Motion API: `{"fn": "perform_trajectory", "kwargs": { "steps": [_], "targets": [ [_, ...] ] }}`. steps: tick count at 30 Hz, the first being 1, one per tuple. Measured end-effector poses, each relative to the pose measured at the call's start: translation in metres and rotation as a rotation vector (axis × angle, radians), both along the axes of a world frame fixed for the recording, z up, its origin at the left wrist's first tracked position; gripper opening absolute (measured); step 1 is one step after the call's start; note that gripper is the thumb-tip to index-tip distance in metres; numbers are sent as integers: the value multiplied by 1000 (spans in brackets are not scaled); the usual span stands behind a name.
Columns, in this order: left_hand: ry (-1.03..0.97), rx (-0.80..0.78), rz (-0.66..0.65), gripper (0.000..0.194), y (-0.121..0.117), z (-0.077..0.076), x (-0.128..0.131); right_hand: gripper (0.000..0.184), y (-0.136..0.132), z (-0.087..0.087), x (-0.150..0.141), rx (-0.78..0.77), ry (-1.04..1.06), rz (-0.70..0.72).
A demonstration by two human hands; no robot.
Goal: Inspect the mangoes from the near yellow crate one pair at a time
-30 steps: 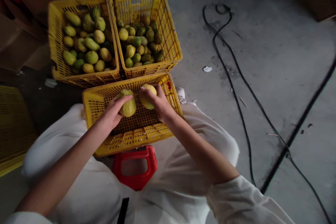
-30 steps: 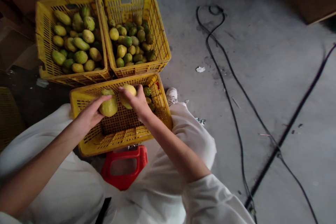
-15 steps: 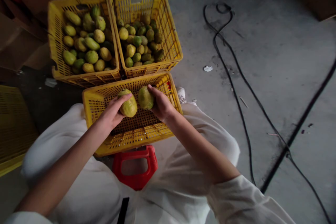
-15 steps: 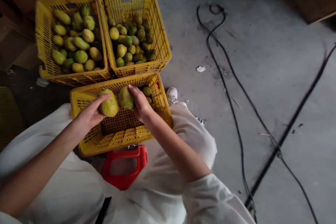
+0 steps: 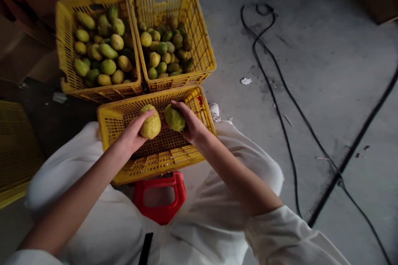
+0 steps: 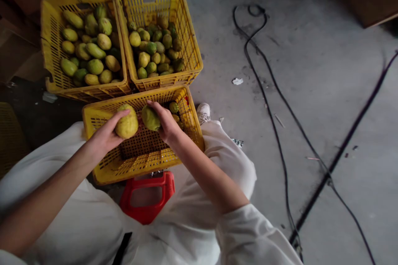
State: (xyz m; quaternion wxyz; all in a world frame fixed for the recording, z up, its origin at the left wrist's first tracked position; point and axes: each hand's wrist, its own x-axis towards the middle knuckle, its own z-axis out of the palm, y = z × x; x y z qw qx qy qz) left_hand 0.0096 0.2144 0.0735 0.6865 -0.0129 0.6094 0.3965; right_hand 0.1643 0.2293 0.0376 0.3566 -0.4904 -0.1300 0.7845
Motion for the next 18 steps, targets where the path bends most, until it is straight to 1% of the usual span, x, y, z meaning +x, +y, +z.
{"fn": "perform_trajectory", "kwargs": {
  "steps": [4, 7, 9, 11, 14, 18],
  "targets": [
    [16, -34, 30, 9, 3, 7, 2, 46, 2, -6, -1, -13, 41, 4],
    [105, -110, 25, 5, 5, 7, 1, 50, 2, -8, -1, -15, 38, -6],
    [149, -159, 18, 9, 6, 5, 0, 52, 2, -7, -1, -15, 17, -14],
    [143, -181, 9, 11, 7, 3, -1, 53, 2, -4, -1, -4, -10, -19],
    [85, -179, -15, 6, 5, 2, -1, 56, 1, 0, -3, 70, -49, -21],
    [14, -146, -45, 11, 2, 3, -1, 62, -3, -3, -2, 218, -178, -31]
  ]
}}
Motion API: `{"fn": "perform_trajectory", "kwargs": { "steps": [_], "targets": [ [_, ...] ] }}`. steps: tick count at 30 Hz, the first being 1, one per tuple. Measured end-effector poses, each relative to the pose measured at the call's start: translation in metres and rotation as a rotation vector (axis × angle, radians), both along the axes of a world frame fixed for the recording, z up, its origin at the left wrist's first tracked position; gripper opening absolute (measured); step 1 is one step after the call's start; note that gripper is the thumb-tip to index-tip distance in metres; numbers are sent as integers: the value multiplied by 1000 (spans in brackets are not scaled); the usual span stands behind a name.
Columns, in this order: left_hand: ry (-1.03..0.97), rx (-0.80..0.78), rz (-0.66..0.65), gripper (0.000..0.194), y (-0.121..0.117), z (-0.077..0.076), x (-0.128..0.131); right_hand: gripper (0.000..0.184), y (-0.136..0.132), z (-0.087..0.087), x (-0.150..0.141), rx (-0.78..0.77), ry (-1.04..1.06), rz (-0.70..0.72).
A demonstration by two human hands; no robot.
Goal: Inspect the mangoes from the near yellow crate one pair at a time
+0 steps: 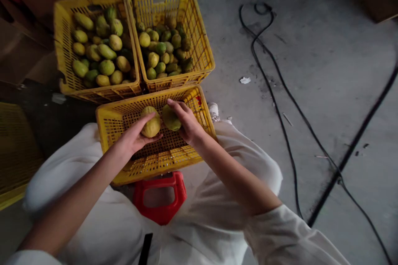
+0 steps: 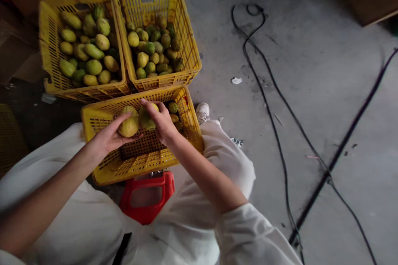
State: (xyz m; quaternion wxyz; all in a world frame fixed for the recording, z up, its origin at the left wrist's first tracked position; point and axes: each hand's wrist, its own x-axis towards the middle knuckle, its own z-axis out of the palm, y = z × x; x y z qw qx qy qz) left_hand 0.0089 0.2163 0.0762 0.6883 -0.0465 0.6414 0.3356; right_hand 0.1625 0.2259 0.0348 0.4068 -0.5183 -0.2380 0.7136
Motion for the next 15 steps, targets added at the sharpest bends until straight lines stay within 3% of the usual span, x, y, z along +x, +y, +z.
{"fn": "perform_trajectory", "kwargs": {
  "steps": [4, 8, 15],
  "targets": [
    [-68, 59, 6, 15, -2, 2, 2, 64, -3, -8, 3, 166, -201, 25],
    [13, 99, 85, 15, -3, 6, 5, 55, -3, -11, 4, 375, -398, 30],
    [73, 159, 73, 6, 0, 2, 3, 52, -1, -15, -2, 312, -295, 36]
  ]
}}
